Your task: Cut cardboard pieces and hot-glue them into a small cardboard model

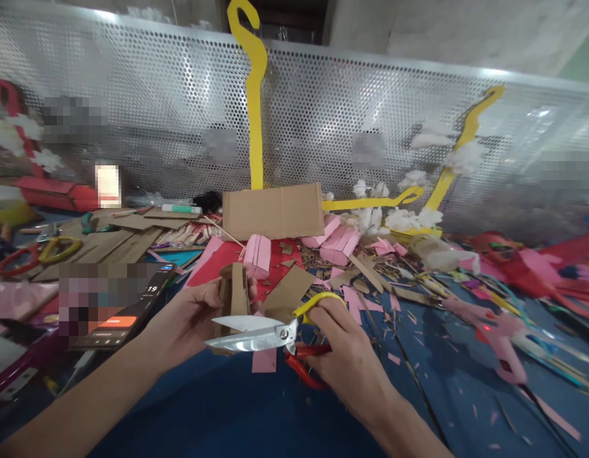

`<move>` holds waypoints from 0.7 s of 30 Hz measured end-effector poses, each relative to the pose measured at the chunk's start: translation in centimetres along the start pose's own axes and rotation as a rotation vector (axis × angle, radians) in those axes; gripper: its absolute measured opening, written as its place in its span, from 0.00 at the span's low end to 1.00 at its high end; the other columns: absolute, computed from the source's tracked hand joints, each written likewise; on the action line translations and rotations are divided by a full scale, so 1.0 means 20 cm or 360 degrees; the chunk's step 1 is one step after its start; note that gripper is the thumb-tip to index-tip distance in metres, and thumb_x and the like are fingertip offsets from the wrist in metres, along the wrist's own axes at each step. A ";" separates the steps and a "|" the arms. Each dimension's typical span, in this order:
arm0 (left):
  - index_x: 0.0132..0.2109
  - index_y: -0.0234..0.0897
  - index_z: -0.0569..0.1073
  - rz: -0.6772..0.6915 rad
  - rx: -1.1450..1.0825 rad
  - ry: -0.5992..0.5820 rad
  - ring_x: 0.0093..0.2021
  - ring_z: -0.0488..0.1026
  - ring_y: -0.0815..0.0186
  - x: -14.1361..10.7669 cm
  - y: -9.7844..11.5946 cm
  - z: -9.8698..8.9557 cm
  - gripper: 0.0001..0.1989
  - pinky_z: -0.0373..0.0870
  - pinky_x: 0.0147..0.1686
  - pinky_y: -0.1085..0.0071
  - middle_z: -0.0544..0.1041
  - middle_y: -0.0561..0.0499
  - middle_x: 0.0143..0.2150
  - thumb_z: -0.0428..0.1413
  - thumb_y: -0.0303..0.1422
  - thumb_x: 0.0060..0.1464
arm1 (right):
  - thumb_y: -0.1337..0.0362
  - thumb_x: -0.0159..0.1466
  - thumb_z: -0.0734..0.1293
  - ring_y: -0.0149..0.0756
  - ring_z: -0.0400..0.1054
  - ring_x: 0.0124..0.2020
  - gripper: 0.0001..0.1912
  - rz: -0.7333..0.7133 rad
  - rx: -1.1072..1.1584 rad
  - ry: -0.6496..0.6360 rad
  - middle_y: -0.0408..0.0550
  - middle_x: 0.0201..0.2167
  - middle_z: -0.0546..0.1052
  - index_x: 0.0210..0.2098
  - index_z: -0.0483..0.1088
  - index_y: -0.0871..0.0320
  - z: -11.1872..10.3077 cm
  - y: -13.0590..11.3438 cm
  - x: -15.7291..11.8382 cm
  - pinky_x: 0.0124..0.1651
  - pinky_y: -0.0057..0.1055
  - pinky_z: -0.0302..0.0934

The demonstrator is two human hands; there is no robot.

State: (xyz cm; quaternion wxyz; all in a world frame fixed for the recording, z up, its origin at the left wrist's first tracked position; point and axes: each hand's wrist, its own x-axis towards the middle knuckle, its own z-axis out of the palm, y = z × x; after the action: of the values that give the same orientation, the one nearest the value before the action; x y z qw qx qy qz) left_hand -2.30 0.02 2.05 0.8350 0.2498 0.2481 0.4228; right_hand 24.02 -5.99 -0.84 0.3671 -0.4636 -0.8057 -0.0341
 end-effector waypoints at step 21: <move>0.47 0.32 0.77 0.0023 -0.0022 -0.0037 0.39 0.79 0.61 0.02 0.00 -0.03 0.22 0.76 0.42 0.68 0.81 0.43 0.40 0.53 0.18 0.43 | 0.69 0.57 0.76 0.46 0.70 0.43 0.19 0.0126 -0.0133 0.0057 0.49 0.42 0.73 0.41 0.64 0.52 0.00 0.02 0.01 0.44 0.37 0.68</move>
State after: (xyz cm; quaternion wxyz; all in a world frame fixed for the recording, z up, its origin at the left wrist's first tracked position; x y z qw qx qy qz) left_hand -2.45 0.53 1.64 0.8365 0.2507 0.2335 0.4276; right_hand 24.29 -5.50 -0.88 0.3628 -0.5093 -0.7780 -0.0614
